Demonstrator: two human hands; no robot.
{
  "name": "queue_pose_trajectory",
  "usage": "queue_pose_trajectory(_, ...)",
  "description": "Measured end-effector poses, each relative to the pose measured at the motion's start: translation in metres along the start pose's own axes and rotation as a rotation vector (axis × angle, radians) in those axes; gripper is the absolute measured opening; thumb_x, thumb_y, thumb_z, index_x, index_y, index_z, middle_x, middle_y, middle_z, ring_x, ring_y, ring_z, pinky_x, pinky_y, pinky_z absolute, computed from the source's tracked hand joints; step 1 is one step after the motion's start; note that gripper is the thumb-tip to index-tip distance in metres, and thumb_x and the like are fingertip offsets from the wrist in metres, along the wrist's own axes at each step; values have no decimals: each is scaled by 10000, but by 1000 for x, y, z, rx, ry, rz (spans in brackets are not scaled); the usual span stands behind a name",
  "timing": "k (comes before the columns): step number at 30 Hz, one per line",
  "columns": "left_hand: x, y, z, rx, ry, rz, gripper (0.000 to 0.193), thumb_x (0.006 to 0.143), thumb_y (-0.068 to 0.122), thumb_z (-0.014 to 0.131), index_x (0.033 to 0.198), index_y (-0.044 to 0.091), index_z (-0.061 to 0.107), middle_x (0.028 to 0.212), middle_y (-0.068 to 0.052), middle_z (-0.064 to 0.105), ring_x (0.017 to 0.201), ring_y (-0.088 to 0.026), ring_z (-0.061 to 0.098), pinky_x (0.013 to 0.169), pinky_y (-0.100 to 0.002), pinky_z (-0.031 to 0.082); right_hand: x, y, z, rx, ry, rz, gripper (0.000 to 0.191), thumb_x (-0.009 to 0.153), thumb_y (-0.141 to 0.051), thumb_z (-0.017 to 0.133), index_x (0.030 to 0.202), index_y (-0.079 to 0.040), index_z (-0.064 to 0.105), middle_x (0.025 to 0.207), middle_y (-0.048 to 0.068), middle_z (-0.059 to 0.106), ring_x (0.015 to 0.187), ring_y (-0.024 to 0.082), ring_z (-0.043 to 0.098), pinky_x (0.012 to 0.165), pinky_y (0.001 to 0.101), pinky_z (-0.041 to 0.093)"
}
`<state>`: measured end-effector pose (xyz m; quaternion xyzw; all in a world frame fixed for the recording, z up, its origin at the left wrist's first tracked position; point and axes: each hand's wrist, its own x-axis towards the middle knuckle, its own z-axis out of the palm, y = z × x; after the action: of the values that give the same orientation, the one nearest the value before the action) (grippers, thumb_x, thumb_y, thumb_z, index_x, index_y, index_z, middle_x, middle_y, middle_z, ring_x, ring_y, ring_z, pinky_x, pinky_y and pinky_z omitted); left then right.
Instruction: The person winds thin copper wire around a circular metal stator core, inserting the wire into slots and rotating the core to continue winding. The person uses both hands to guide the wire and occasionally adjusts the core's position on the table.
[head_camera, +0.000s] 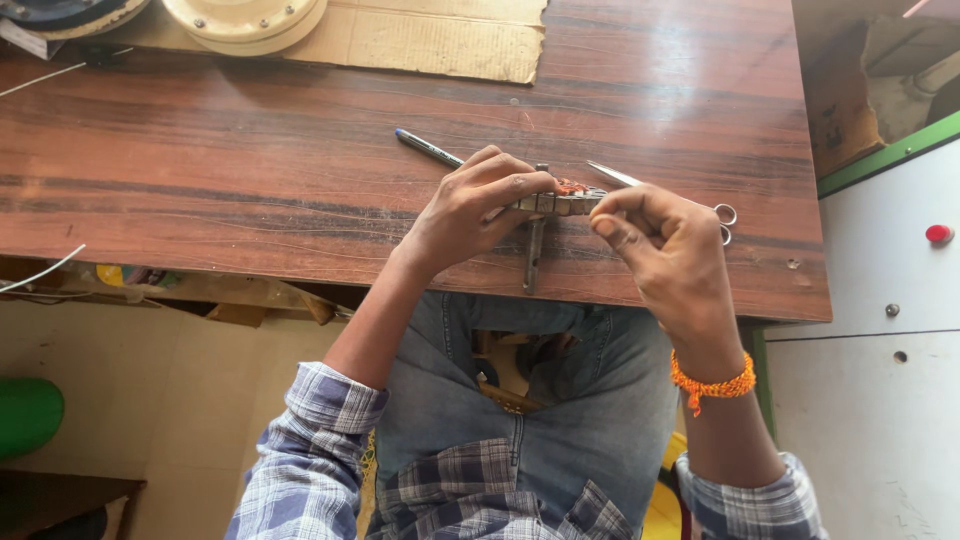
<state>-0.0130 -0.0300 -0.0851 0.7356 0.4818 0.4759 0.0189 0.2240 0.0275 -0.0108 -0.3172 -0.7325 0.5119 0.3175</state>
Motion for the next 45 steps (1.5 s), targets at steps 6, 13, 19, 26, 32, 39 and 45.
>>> queue_pose_trajectory(6,-2,-1,-3,19,-5,2,382,927,153,784,1296,186,691,1126,-9,711,1057,-201,680,948,-364,610,31,-17,5,-247,-35,-62,104,994,-67,702,1070,0,724,869,5,740,792,29,660,672,195,526)
queue_pose_trajectory(13,-4,-2,-3,24,9,7,361,931,151,766,1281,191,690,1116,2,712,1074,-197,680,976,-360,611,37,-28,16,-418,-63,-234,81,998,-35,702,1065,7,722,830,46,734,746,54,651,631,252,514)
queue_pose_trajectory(19,-5,0,-2,35,-5,0,391,928,134,764,1304,135,660,1130,-44,689,1092,-241,661,970,-402,580,36,-26,13,-497,25,-236,50,1010,-40,708,1038,-2,726,677,62,663,591,83,589,532,286,440)
queue_pose_trajectory(26,12,12,-20,-233,-84,-233,523,925,455,731,1284,77,688,1157,-90,752,1121,-214,691,976,-377,553,78,5,5,-647,3,-480,115,966,-153,798,969,-47,752,677,71,694,523,134,593,501,298,439)
queue_pose_trajectory(32,61,11,-21,-174,-274,-690,527,840,527,718,1148,102,769,970,-105,802,906,-173,767,826,-346,595,99,26,1,-728,-15,-567,198,916,-245,840,898,-75,739,655,29,703,516,85,610,461,280,431)
queue_pose_trajectory(39,74,-1,-12,-245,-362,-562,230,834,271,780,1026,155,832,879,-29,804,751,-117,729,708,-313,591,81,11,-1,-535,-33,-260,157,961,-182,779,917,-35,746,683,24,703,507,83,564,445,274,421)
queue_pose_trajectory(45,59,-9,-39,-261,-285,-214,198,849,122,793,1039,165,829,860,-18,756,743,-127,677,657,-314,569,47,-17,1,-117,-256,-16,118,913,-100,737,993,-14,752,844,-8,765,737,8,647,617,212,523)
